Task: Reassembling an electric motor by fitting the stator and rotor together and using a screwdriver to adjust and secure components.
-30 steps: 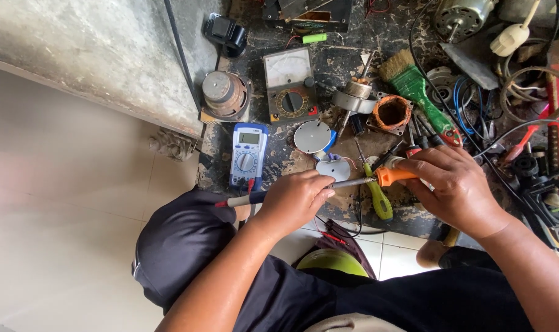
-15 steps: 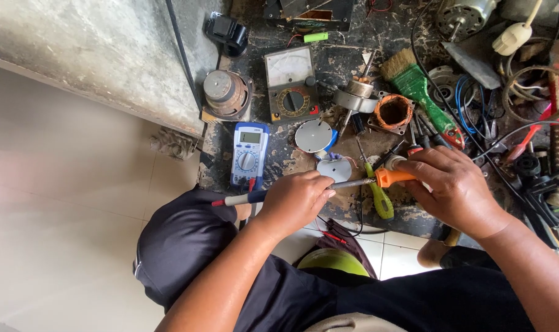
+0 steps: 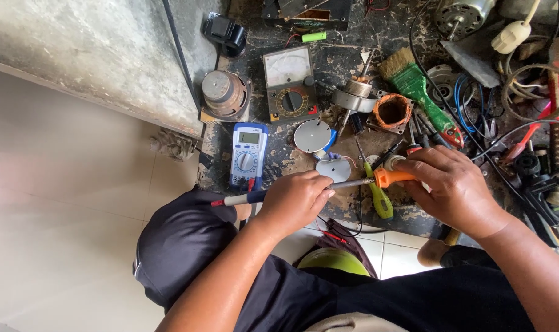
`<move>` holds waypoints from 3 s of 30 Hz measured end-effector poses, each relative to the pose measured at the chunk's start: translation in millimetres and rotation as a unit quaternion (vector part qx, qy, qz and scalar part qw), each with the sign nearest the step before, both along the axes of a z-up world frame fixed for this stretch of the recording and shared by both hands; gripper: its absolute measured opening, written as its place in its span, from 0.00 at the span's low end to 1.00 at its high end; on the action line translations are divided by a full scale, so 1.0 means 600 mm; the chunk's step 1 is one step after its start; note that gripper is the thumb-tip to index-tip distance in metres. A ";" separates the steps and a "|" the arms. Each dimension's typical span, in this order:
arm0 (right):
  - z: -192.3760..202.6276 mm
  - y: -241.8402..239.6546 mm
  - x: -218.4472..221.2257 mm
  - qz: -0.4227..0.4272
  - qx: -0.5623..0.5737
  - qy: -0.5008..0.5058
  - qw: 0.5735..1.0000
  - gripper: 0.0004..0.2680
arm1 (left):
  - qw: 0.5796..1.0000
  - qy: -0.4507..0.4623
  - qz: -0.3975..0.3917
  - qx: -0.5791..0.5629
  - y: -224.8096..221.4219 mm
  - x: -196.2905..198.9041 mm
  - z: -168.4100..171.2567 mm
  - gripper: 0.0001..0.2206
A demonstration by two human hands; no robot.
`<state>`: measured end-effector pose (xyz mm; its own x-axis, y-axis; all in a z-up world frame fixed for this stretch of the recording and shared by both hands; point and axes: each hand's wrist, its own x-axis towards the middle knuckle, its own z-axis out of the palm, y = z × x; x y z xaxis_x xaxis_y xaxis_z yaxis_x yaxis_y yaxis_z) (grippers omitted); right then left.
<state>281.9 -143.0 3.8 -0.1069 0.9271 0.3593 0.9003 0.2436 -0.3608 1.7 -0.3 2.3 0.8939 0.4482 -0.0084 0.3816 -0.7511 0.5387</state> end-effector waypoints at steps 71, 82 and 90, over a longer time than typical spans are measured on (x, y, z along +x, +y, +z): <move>0.008 -0.003 0.002 -0.011 -0.001 0.001 1.000 0.10 | 1.000 -0.007 0.016 -0.014 0.006 0.000 0.003 0.10; 0.012 0.003 -0.006 -0.003 0.019 -0.009 1.000 0.11 | 1.000 -0.010 0.024 -0.016 0.004 0.005 0.000 0.13; 0.015 0.010 -0.007 0.009 0.019 -0.011 1.000 0.10 | 0.999 0.042 0.013 -0.011 0.005 0.003 0.011 0.07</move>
<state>277.4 -137.2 12.8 -0.1322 0.9108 0.3911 0.9029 0.2735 -0.3317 3.7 2.9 8.7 0.8773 0.4709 -0.0928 0.4458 -0.7278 0.5212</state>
